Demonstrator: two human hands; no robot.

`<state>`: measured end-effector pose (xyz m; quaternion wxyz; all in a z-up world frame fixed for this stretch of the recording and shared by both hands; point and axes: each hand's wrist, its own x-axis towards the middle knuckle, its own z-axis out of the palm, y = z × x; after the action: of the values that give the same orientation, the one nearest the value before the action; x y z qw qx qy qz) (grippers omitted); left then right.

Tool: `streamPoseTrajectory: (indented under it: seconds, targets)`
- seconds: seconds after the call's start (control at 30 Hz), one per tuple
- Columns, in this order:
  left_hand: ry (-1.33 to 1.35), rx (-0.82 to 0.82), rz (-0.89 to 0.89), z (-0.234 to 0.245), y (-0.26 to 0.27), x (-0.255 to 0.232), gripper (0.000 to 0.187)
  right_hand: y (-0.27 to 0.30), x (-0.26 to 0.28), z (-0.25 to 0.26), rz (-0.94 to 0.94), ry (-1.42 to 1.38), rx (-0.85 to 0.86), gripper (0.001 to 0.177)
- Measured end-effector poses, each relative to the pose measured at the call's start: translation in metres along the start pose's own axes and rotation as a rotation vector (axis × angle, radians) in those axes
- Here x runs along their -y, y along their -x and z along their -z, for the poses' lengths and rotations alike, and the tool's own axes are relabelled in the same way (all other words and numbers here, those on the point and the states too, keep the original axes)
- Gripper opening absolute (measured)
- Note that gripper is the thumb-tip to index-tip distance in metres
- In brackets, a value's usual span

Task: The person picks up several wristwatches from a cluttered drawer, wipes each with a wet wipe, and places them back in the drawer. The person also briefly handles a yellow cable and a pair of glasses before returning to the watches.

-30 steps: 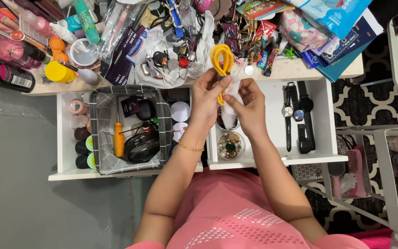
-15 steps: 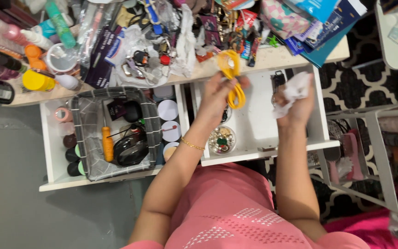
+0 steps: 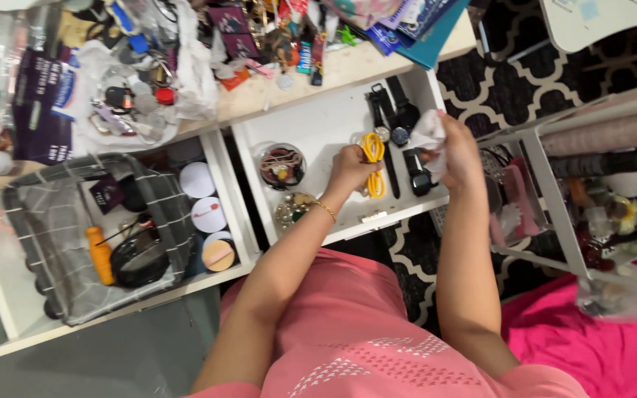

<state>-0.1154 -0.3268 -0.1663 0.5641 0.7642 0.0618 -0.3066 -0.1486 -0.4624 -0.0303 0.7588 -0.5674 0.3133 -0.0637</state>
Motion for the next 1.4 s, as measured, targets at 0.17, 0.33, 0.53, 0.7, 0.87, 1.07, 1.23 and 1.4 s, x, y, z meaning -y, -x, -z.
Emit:
streamPoseTrajectory:
  seconds: [0.17, 0.33, 0.53, 0.7, 0.87, 1.07, 1.23, 1.4]
  targets:
    - [-0.131, 0.005, -0.05, 0.0, 0.014, -0.013, 0.033, -0.001, 0.012, 0.003, -0.05, 0.043, 0.029, 0.034]
    - [-0.289, 0.019, -0.121, 0.009, 0.047, -0.05, 0.036, -0.007, 0.011, 0.011, -0.062, 0.035, 0.061, 0.037]
    - [-0.488, 0.169, -0.07, 0.001, 0.04, -0.043, 0.04, -0.011, 0.001, 0.009, -0.078, 0.059, 0.085, 0.041]
    - [-0.592, 0.158, -0.128, 0.051, 0.071, -0.095, 0.057, -0.012, -0.008, -0.013, -0.095, 0.103, 0.178, 0.051]
    - [-0.374, -0.027, -0.268, 0.112, 0.083, -0.109, 0.037, -0.004, -0.018, -0.063, -0.036, 0.071, 0.331, 0.025]
    - [-0.22, -0.27, -0.408, 0.183, 0.092, -0.1, 0.019, 0.023, -0.008, -0.143, 0.003, 0.005, 0.641, 0.013]
    - [-0.089, -0.374, -0.494, 0.238, 0.104, -0.099, 0.012, 0.019, -0.018, -0.196, 0.119, 0.049, 0.763, 0.021]
    - [-0.003, -0.592, -0.609, 0.288, 0.098, -0.101, 0.006, 0.007, -0.016, -0.247, 0.289, 0.233, 0.67, 0.03]
